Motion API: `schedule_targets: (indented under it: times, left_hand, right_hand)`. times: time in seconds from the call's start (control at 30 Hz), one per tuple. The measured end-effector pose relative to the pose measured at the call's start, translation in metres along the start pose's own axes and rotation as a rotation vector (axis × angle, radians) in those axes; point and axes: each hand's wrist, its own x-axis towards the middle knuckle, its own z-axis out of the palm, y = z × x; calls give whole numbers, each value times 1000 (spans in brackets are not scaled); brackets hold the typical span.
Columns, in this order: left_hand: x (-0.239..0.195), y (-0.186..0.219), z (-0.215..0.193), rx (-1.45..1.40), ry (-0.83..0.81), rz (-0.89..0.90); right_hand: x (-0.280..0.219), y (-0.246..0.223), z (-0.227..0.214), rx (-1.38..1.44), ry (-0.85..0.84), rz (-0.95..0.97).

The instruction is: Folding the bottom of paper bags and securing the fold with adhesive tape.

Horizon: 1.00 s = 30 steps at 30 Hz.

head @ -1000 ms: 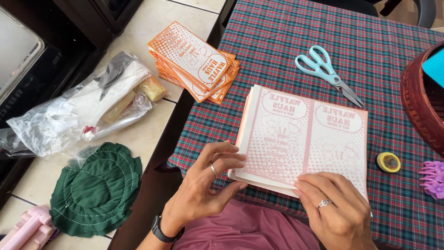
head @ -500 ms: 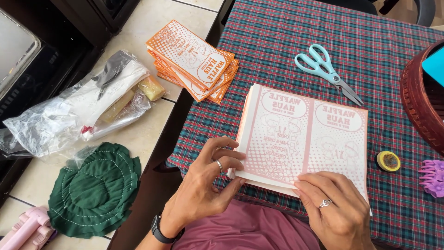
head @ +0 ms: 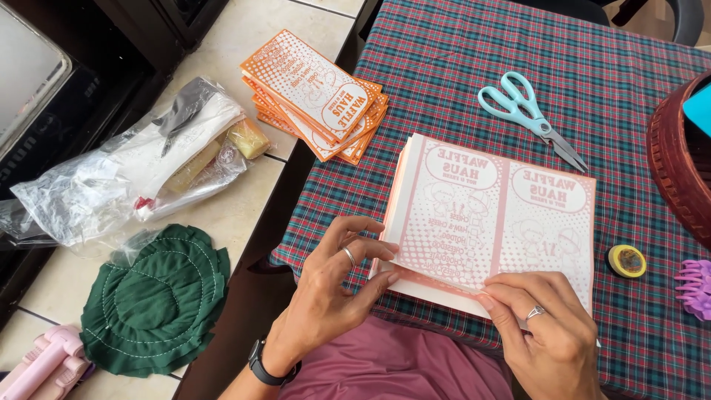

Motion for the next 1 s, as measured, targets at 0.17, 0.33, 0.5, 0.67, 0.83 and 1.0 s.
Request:
schedule_targets:
  times: [0.17,0.33,0.5,0.67,0.83,1.0]
  left_hand:
    - [0,-3,1,40,-26,1]
    - [-3,-12,4,75,-90,74]
    - [-3,-13,0,107,-97,168]
    - [-1,-13,-3,102,-148,155]
    - [-1,-14,-4,48,-149,114]
    - [-6,-14,3,-106,-101,-53]
  right_hand:
    - [1,0,0,1,1,-12]
    - [-1,1,0,-25,0,-62]
    - [-6,-1,-2,-52,1,-85]
    - [-6,1,-3,-42,-2,-105]
    - [-7,5,-2,-21,-1,-124]
    - [-14,9,-2,24,7,-20]
